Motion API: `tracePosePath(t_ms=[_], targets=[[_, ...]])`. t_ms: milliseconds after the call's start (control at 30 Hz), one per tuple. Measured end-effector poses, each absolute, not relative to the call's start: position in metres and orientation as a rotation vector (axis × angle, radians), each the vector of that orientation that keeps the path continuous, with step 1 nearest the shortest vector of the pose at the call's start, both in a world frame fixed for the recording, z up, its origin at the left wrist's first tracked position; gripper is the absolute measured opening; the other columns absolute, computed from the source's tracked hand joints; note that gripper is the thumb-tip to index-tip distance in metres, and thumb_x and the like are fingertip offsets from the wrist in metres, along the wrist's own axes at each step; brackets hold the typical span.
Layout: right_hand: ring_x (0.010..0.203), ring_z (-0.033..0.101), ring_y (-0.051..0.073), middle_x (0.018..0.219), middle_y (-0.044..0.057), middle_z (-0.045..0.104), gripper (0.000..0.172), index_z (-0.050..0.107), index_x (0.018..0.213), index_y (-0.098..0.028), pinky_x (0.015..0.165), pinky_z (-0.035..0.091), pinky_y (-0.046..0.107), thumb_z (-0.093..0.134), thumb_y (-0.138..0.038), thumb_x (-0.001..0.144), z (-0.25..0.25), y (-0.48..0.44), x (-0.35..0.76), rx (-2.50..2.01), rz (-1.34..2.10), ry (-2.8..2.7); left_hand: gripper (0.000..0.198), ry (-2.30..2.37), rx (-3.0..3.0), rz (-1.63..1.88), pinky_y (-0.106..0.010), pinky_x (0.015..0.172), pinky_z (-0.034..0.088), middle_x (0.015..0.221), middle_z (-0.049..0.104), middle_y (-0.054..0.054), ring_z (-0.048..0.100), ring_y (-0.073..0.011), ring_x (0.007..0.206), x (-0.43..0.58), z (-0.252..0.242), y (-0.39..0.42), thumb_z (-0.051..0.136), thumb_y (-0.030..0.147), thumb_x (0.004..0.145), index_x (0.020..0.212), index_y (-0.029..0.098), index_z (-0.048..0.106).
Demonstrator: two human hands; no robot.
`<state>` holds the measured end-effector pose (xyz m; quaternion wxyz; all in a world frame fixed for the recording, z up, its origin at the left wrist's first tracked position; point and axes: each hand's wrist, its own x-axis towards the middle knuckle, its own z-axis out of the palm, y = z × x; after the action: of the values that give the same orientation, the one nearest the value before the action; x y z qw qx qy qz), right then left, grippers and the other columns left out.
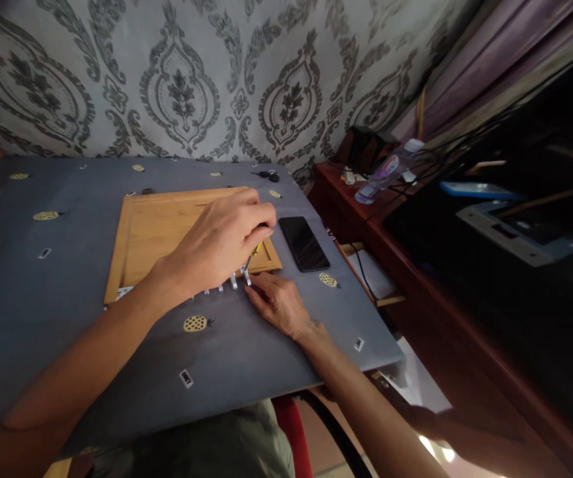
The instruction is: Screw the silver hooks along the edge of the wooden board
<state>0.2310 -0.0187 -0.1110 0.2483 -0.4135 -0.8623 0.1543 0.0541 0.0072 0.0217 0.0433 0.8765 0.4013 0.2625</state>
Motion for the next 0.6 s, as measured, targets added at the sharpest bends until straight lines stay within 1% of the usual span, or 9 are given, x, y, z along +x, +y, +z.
tracePosePath(t_ms=[100,200,333,400,500,600], targets=[[0.069,0.064,0.018,0.080,0.007,0.069,0.024,0.065,0.092,-0.018,0.066,0.048,0.028,0.045,-0.029,0.099,-0.1111,-0.0187,0.2312,-1.131,0.423,-2.353,0.018,1.233,2.650,0.809,-0.037,0.080,0.047,0.090,0.059,-0.006,0.062,-0.0233,0.090,0.0529,0.0216,0.0066,0.046,0.014,0.094,0.087,0.018,0.062],[0.070,0.065,0.018,0.081,0.007,0.069,0.024,0.065,0.093,-0.018,0.066,0.048,0.028,0.045,-0.030,0.100,-0.1112,-0.0185,0.2317,-1.128,0.425,-2.351,0.013,1.223,2.639,0.804,-0.037,0.081,0.047,0.091,0.061,-0.006,0.062,-0.0239,0.092,0.0529,0.0218,0.0059,0.049,0.016,0.094,0.092,0.017,0.062],[0.069,0.065,0.018,0.081,0.008,0.070,0.024,0.066,0.094,-0.018,0.066,0.049,0.029,0.045,-0.030,0.100,-0.1119,-0.0185,0.2322,-1.119,0.422,-2.349,0.015,1.221,2.656,0.822,-0.036,0.079,0.047,0.094,0.061,-0.007,0.062,-0.0236,0.091,0.0538,0.0213,0.0061,0.052,0.024,0.096,0.090,0.017,0.064],[0.071,0.065,0.018,0.083,0.008,0.070,0.024,0.066,0.096,-0.018,0.067,0.049,0.029,0.045,-0.030,0.100,-0.1125,-0.0185,0.2323,-1.122,0.418,-2.349,0.016,1.240,2.658,0.830,-0.036,0.078,0.047,0.094,0.061,-0.007,0.062,-0.0233,0.089,0.0543,0.0216,0.0062,0.052,0.025,0.096,0.088,0.018,0.064],[0.075,0.066,0.019,0.085,0.008,0.072,0.025,0.067,0.099,-0.019,0.071,0.050,0.029,0.045,-0.031,0.100,-0.1135,-0.0184,0.2325,-1.129,0.431,-2.344,0.018,1.260,2.656,0.806,-0.036,0.079,0.048,0.092,0.060,-0.006,0.062,-0.0228,0.089,0.0544,0.0230,0.0060,0.050,0.022,0.096,0.086,0.018,0.064],[0.076,0.066,0.019,0.085,0.008,0.071,0.026,0.067,0.097,-0.019,0.071,0.050,0.029,0.045,-0.032,0.100,-0.1139,-0.0182,0.2328,-1.133,0.433,-2.342,0.022,1.256,2.659,0.797,-0.036,0.082,0.049,0.091,0.060,-0.006,0.062,-0.0219,0.090,0.0537,0.0238,0.0059,0.045,0.015,0.095,0.085,0.018,0.064]])
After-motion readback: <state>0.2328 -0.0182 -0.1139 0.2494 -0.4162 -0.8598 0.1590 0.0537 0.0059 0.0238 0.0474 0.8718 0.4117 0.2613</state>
